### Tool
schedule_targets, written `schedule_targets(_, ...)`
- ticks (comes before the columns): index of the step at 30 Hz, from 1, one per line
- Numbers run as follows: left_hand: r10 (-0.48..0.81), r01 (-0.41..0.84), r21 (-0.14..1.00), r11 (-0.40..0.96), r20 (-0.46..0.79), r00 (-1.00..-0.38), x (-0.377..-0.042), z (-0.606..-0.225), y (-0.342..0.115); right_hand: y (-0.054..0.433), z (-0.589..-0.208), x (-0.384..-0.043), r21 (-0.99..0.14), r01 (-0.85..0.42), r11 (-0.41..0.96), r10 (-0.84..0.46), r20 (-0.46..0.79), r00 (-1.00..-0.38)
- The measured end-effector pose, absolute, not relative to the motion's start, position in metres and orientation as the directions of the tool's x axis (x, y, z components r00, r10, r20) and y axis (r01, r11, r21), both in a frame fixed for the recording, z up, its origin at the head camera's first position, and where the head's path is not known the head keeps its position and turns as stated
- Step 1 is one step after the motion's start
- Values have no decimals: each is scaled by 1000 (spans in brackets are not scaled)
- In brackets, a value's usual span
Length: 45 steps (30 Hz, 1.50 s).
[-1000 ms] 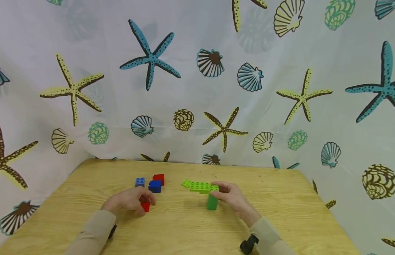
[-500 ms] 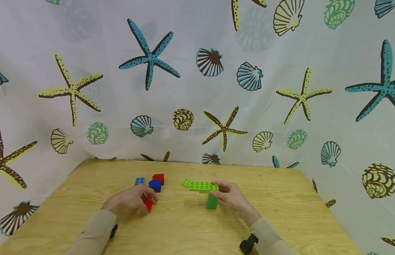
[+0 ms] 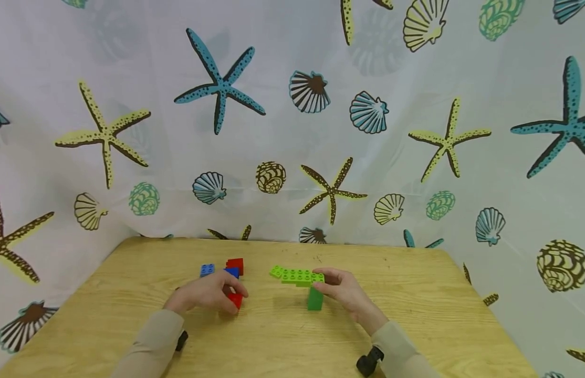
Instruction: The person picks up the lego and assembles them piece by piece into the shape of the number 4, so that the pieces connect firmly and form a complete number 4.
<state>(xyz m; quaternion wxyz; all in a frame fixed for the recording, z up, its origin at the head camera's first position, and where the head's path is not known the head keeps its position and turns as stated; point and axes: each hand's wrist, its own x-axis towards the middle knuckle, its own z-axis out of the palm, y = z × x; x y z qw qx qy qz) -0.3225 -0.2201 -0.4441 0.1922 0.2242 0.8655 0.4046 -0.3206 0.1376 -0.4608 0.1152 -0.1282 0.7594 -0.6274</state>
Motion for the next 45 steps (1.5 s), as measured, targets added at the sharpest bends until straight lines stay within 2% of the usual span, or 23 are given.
schedule_targets(8, 547, 260, 797, 545, -104, -831, -327, -443, -205, 137, -463, -322, -982, -54, 179, -343, -11, -939)
schedule_targets(15, 500, 186, 851, 490, -100, -860, -327, -441, -190, 139, -464, -321, -984, -55, 172, -346, -8, -938)
schedule_targets(30, 437, 264, 866, 425, 58, -897, -327, -440, -167, 138, -463, -321, -986, -52, 156, -337, -4, -941)
schedule_targets(39, 398, 271, 891, 366, 113, -910, -327, -440, -153, 138, -464, -322, -989, -41, 139, -347, -10, -938)
schedule_targets(45, 362, 275, 885, 375, 134, -923, -326, -442, -141, 137, -462, -321, -988, -46, 147, -351, -9, -936)
